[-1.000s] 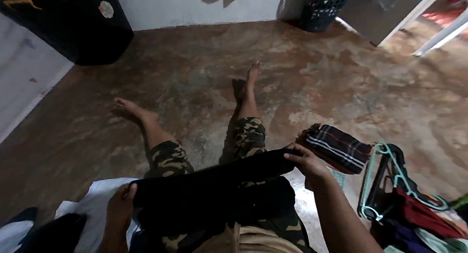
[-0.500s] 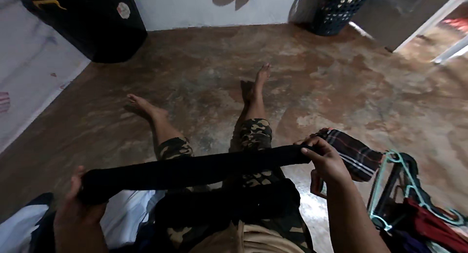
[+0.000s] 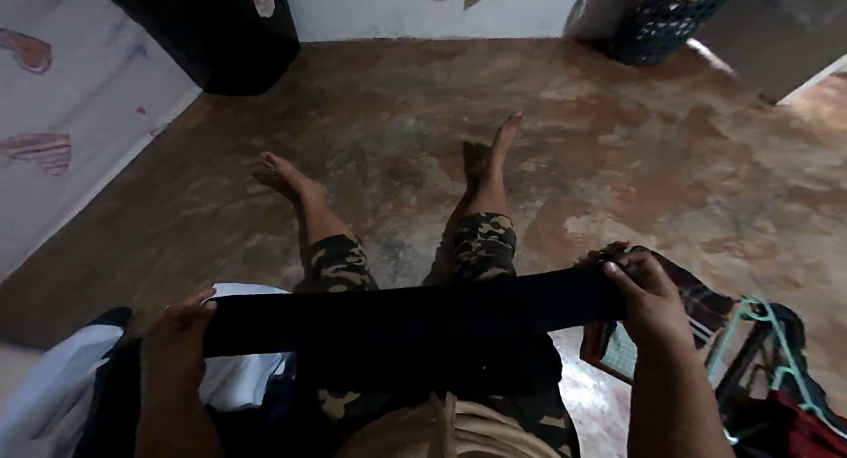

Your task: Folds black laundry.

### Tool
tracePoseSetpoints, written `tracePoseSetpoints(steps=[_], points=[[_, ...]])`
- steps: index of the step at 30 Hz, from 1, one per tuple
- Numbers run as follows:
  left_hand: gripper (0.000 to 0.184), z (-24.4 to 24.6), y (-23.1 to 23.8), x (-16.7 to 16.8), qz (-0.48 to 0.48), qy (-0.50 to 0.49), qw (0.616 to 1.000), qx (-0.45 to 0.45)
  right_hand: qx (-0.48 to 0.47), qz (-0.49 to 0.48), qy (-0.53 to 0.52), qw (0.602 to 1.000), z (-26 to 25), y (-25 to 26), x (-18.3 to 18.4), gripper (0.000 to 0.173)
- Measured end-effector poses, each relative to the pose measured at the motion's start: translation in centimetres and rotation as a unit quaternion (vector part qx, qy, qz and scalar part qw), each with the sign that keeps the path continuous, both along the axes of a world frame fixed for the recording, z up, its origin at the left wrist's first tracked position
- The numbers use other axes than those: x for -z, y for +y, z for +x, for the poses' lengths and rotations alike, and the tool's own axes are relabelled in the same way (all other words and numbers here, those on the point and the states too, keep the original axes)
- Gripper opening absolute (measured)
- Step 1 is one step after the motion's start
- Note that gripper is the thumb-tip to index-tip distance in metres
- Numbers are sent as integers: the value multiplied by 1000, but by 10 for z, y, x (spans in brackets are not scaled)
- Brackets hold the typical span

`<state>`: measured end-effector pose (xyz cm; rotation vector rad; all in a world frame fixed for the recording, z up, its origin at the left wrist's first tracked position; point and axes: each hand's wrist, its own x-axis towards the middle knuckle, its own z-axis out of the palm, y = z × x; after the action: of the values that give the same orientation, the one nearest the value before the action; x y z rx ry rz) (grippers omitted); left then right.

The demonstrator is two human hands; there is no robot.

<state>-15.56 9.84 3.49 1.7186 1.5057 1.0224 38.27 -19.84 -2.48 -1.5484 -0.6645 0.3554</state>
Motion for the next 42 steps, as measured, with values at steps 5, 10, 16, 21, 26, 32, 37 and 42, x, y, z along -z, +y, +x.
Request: tracePoseSetpoints(steps=[5,10,16,21,26,32,37,42], points=[[35,32,4,41,-81,109,989,62,-16,-190,-54,980,-8,16,29,23],[37,41,9,86,-146,69,983,84,-19,-224,-50,973,-13,19,49,21],[39,39,6,90,-97,109,983,114,-15,-217,-54,975,-9,14,51,21],[39,35,-10,30,-30,94,987,126,-5,-168,-46,985,-5,-5,25,23],[41,4,-25,-8,-18,38,986,159,-22,-81,-23,996,1,-46,-3,13],[41,6,-52,27,-169,35,971,163,-62,-181,38,981,-15,-67,37,13],[44,1,-49,78,-210,28,966,150,-71,-225,92,967,-23,-63,81,16],[42,3,-55,46,-192,-56,965,172,-84,-165,95,978,-16,-67,66,10]])
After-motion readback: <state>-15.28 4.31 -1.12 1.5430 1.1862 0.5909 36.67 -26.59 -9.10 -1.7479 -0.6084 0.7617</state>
